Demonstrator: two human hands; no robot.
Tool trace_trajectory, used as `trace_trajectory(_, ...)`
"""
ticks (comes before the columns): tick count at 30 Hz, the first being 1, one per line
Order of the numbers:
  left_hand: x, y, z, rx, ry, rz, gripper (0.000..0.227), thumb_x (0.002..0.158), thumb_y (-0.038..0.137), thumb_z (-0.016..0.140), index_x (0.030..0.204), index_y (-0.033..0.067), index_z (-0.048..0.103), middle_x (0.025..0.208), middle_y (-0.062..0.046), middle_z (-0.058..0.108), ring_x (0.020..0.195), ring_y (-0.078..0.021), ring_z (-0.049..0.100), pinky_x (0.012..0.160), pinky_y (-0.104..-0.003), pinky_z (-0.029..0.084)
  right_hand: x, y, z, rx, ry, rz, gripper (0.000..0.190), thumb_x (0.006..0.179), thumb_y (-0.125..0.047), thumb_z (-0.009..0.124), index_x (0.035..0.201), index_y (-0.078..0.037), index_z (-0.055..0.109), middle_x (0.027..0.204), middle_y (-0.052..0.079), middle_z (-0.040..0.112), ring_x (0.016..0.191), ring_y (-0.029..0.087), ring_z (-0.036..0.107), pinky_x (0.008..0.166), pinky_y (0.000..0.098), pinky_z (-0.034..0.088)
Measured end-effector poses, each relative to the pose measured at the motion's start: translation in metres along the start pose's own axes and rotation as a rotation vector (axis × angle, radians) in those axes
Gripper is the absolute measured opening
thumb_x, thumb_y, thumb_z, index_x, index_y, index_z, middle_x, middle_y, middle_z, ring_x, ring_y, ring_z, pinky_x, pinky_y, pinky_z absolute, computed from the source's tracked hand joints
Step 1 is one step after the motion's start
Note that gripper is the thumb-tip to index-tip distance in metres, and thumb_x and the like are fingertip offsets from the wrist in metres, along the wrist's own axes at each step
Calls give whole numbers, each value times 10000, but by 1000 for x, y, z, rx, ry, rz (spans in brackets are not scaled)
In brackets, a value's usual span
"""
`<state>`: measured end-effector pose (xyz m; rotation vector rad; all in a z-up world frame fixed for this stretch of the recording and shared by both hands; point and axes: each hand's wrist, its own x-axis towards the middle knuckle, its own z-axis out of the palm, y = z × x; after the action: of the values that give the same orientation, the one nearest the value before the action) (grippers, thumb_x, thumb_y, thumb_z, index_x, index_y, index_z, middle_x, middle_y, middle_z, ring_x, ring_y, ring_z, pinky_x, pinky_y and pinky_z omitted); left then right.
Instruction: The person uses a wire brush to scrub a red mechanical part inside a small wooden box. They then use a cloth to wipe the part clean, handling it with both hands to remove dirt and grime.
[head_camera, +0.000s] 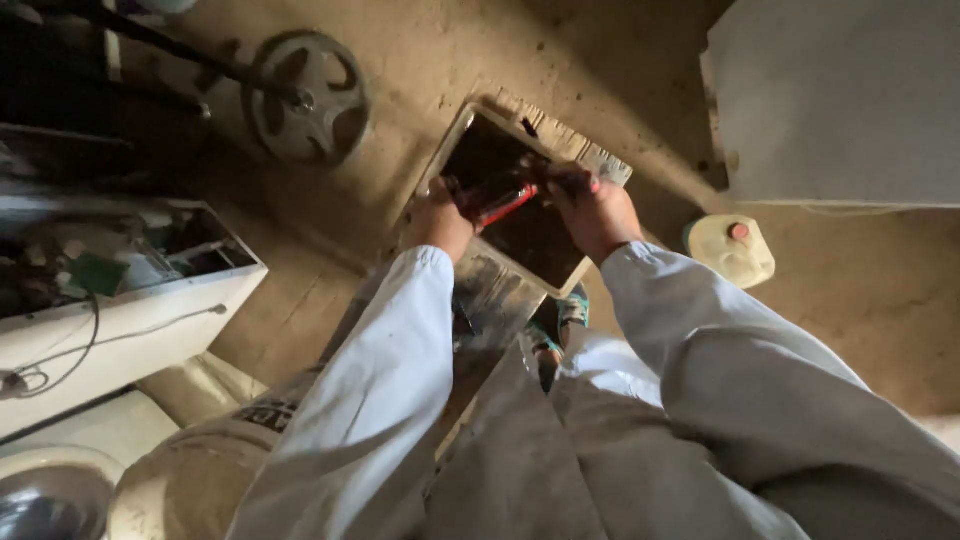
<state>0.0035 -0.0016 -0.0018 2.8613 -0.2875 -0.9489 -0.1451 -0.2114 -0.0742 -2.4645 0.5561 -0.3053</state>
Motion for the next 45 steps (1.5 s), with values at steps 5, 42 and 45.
trace_trajectory(5,-1,-32,9,-45,69,194,830,850,394,1048,1427,77,542,1298,-179,844,1362,-443,777,1153,-583,635,-13,21,-19,-45,-22,81,462,1150,-501,821,1010,-61,829,735,203,793,846,487,845,741,656,671)
trace_trajectory(42,-72,-43,38,-1106,-217,-482,928,897,537,1003,1598,15,690,1473,-312,777,1250,-512,827,933,-681,696,12,-7,-26,389,-212,445,536,1026,-591,910,1247,-114,803,1063,205,885,1132,407,859,960,585,688)
trace_trajectory(45,-57,-46,49,-1227,-162,-551,899,951,572,931,1615,20,681,1441,-299,785,1204,-499,839,949,-676,690,6,-42,-41,351,-195,362,524,1056,-595,890,1158,-83,850,965,244,873,1041,471,867,892,605,695)
